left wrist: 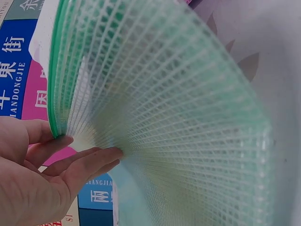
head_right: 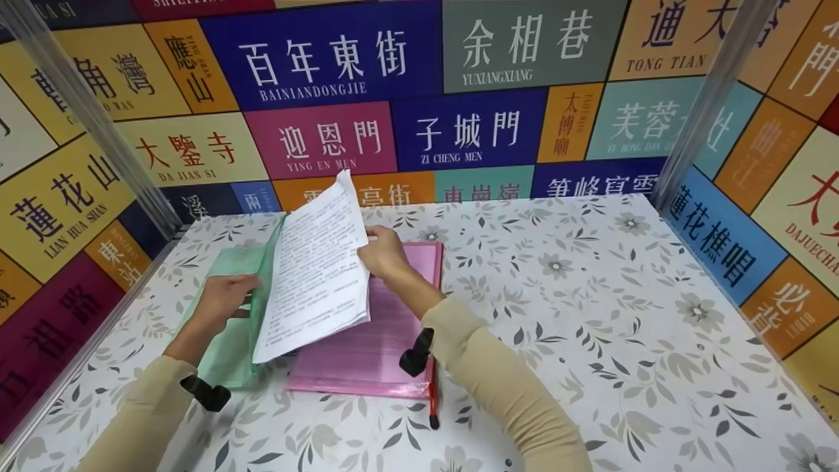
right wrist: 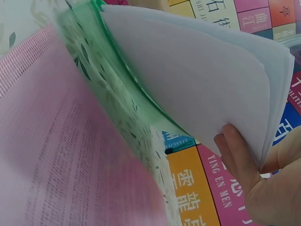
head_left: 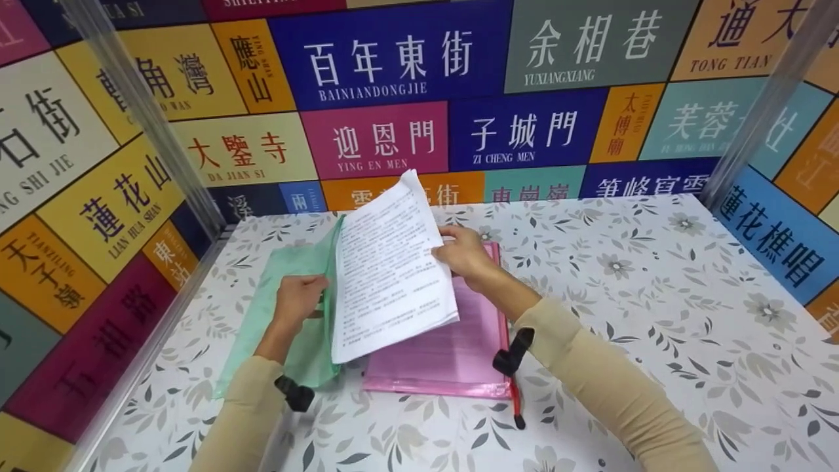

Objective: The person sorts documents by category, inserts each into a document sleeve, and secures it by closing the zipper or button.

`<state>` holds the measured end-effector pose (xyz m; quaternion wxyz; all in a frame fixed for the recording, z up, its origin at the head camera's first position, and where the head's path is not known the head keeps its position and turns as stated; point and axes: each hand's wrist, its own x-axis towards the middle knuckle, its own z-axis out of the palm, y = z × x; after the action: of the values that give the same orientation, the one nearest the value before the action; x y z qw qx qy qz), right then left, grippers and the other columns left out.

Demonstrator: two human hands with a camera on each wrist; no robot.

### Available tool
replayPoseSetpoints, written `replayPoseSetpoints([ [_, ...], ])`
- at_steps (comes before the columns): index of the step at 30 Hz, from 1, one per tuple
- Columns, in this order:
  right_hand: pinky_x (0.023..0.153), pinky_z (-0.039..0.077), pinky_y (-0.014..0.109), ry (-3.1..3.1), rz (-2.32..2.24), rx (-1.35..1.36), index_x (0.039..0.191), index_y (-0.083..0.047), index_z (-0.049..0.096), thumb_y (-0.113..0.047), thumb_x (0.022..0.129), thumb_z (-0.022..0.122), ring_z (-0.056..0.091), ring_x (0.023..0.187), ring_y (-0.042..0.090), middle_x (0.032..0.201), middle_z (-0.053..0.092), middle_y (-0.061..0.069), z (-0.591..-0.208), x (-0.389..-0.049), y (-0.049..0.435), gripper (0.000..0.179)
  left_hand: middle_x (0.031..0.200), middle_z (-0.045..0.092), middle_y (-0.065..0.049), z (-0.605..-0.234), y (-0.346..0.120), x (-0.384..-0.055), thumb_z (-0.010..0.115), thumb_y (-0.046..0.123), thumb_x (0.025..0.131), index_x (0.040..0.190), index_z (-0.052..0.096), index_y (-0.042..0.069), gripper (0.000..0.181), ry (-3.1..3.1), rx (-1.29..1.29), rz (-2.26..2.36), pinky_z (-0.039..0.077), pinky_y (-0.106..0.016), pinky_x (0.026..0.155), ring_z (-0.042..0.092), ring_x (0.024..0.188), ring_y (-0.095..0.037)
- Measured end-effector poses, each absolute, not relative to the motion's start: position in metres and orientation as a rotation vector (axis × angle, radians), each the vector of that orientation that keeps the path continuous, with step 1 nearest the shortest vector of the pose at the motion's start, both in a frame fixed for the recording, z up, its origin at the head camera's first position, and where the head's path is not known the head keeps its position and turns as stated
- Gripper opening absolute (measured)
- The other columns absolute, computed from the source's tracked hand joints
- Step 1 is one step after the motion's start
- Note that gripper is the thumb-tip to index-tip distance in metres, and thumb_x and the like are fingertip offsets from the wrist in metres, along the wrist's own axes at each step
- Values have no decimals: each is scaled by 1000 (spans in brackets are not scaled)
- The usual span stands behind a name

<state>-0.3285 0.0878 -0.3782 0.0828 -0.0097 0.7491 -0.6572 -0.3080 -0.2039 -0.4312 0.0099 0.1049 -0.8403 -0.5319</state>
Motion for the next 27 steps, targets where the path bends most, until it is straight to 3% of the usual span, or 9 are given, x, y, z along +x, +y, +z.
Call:
replayPoseSetpoints([
  [4, 64, 61, 27, 2203, -2002, -37, 141, 3, 50, 4, 94, 52, 70, 74, 13, 121, 68, 28, -384, -328, 81, 47, 53, 32, 6, -430, -203, -307, 56, 23, 99, 60, 52, 11, 40, -2627, 322, -1640, 60, -31, 61, 46, 59, -12],
  [8, 68, 61, 27, 2200, -2046, -23, 141, 3, 49, 5, 95, 51, 71, 84, 19, 123, 67, 26, -384, -325, 75, 46, 56, 41, 6, -430, -202, -307, 55, 23, 99, 83, 71, 3, 30, -2650, 342, -1617, 61, -31, 63, 53, 65, -11],
  [11, 70, 59, 26, 2207, -2089, -8, 141, 3, 50, 5, 95, 51, 70, 87, 20, 123, 67, 26, -382, -324, 70, 46, 55, 40, 7, -429, -201, -307, 55, 23, 98, 94, 74, 0, 30, -2657, 341, -1602, 62, -31, 63, 50, 60, -10],
  [14, 68, 59, 26, 2184, -2141, 13, 141, 3, 50, 6, 94, 51, 70, 84, 20, 123, 67, 27, -382, -322, 67, 47, 55, 47, 7, -427, -200, -305, 55, 23, 99, 106, 76, 1, 31, -2654, 330, -1581, 62, -32, 65, 53, 59, -8],
  [16, 66, 59, 26, 2160, -2178, 35, 141, 2, 49, 7, 94, 50, 70, 81, 19, 122, 67, 28, -382, -321, 66, 48, 53, 47, 6, -426, -199, -304, 55, 23, 99, 106, 76, 1, 31, -2656, 324, -1575, 62, -33, 66, 53, 58, -8],
  [18, 64, 58, 26, 2133, -2216, 65, 141, 2, 49, 7, 93, 49, 70, 79, 19, 121, 67, 29, -383, -319, 67, 48, 51, 45, 6, -426, -198, -304, 55, 22, 99, 91, 76, 2, 30, -2660, 323, -1569, 62, -34, 65, 49, 54, -8],
  [21, 64, 59, 26, 2121, -2250, 104, 141, 1, 49, 8, 93, 49, 70, 78, 19, 120, 67, 28, -384, -317, 66, 48, 48, 30, 8, -426, -196, -305, 54, 21, 98, 60, 55, 10, 40, -2658, 330, -1564, 62, -36, 62, 37, 47, -9],
  [23, 64, 59, 27, 2141, -2255, 121, 140, 1, 50, 8, 93, 50, 70, 78, 20, 118, 68, 29, -387, -315, 64, 48, 49, 25, 8, -426, -195, -306, 54, 21, 98, 55, 40, 15, 46, -2659, 342, -1549, 62, -37, 60, 33, 46, -9],
  [27, 70, 60, 29, 2191, -2235, 110, 140, 2, 50, 8, 93, 52, 72, 84, 23, 117, 68, 29, -394, -312, 56, 48, 50, 25, 8, -426, -192, -309, 55, 20, 97, 54, 40, 15, 46, -2655, 369, -1545, 62, -37, 60, 34, 47, -9],
])
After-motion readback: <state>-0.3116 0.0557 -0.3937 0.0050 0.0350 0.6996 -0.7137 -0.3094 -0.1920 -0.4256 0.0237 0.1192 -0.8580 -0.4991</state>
